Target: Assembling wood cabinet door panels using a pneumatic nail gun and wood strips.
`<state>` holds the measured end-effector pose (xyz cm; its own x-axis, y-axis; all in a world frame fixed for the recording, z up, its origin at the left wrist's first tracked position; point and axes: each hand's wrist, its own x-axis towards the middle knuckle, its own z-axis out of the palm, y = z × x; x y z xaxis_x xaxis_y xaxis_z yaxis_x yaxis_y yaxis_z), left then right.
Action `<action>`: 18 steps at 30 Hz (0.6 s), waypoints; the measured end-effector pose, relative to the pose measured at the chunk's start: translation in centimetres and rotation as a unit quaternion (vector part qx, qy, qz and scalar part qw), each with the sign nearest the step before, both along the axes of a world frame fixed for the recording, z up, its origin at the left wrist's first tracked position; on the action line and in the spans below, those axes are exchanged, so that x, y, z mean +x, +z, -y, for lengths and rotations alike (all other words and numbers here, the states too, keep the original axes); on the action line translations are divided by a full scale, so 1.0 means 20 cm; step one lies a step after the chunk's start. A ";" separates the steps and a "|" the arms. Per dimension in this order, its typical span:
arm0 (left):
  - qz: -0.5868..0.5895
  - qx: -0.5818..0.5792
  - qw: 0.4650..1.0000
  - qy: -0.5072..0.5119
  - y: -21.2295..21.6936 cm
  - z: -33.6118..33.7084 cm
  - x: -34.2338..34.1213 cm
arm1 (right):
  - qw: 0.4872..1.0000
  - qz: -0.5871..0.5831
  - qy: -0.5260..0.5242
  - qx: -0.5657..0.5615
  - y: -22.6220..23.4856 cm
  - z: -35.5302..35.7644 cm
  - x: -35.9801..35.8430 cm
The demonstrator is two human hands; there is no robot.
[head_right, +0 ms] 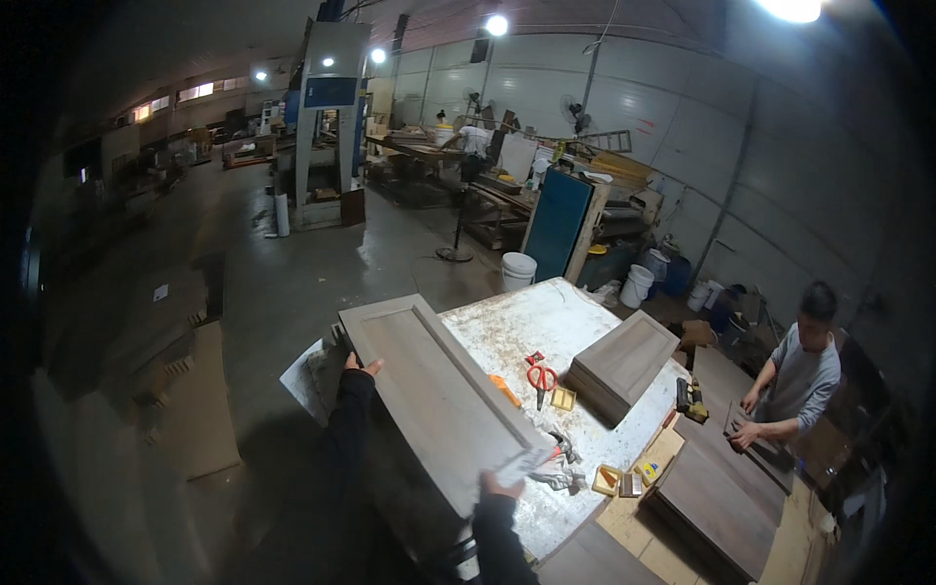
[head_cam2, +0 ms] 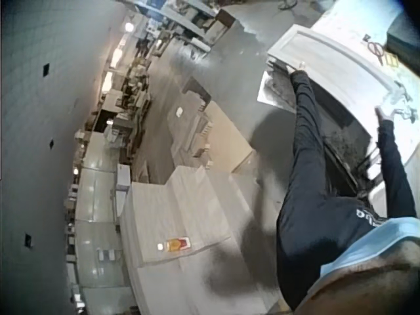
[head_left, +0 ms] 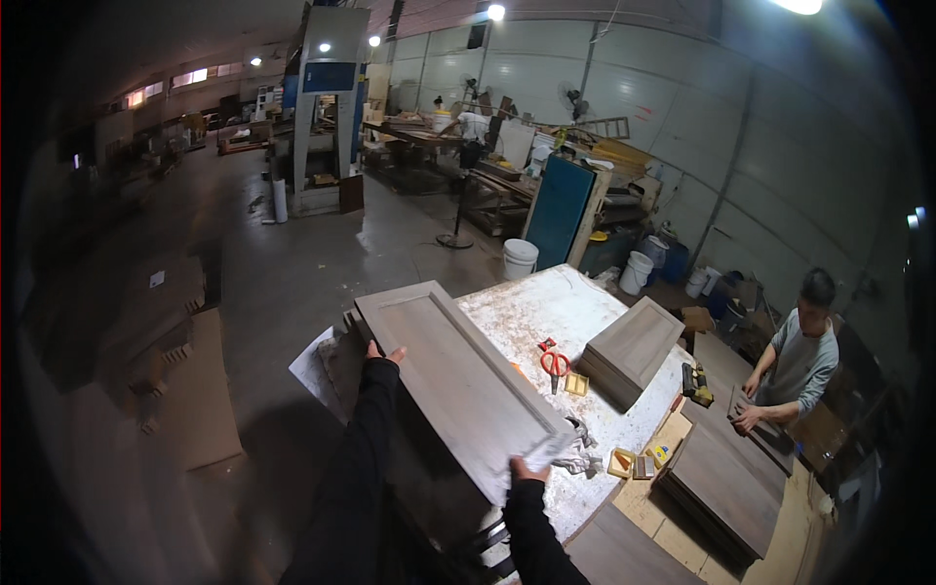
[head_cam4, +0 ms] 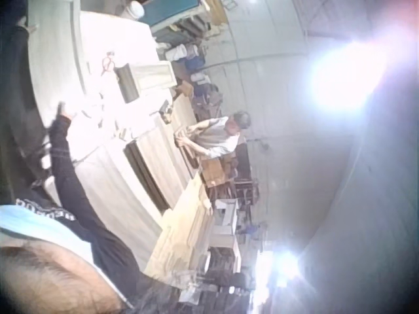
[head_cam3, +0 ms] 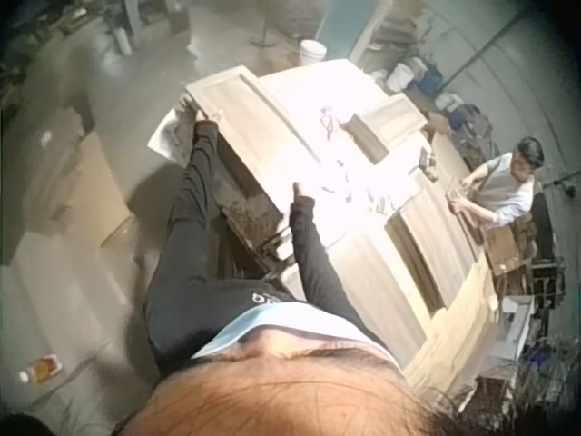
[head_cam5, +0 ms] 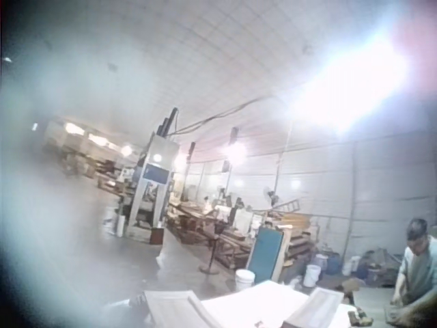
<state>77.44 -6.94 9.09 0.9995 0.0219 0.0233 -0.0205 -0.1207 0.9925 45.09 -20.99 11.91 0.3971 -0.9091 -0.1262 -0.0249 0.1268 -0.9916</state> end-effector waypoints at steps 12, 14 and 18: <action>0.125 0.256 0.948 0.141 -0.83 0.15 0.03 | 0.955 -0.156 0.019 -0.250 -0.66 0.04 0.56; 0.056 0.310 0.948 0.050 -0.77 0.27 0.10 | 0.967 -0.109 0.077 -0.217 -0.74 0.25 0.43; 0.086 0.290 0.944 0.130 -0.84 0.10 0.26 | 0.921 -0.112 0.005 -0.373 -0.54 0.60 0.04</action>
<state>82.68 -8.93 -7.62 0.9427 0.1989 0.2678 -0.0702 -0.6664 0.7422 45.88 -32.98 1.02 0.4458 -0.7728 0.4518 -0.2376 -0.5887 -0.7726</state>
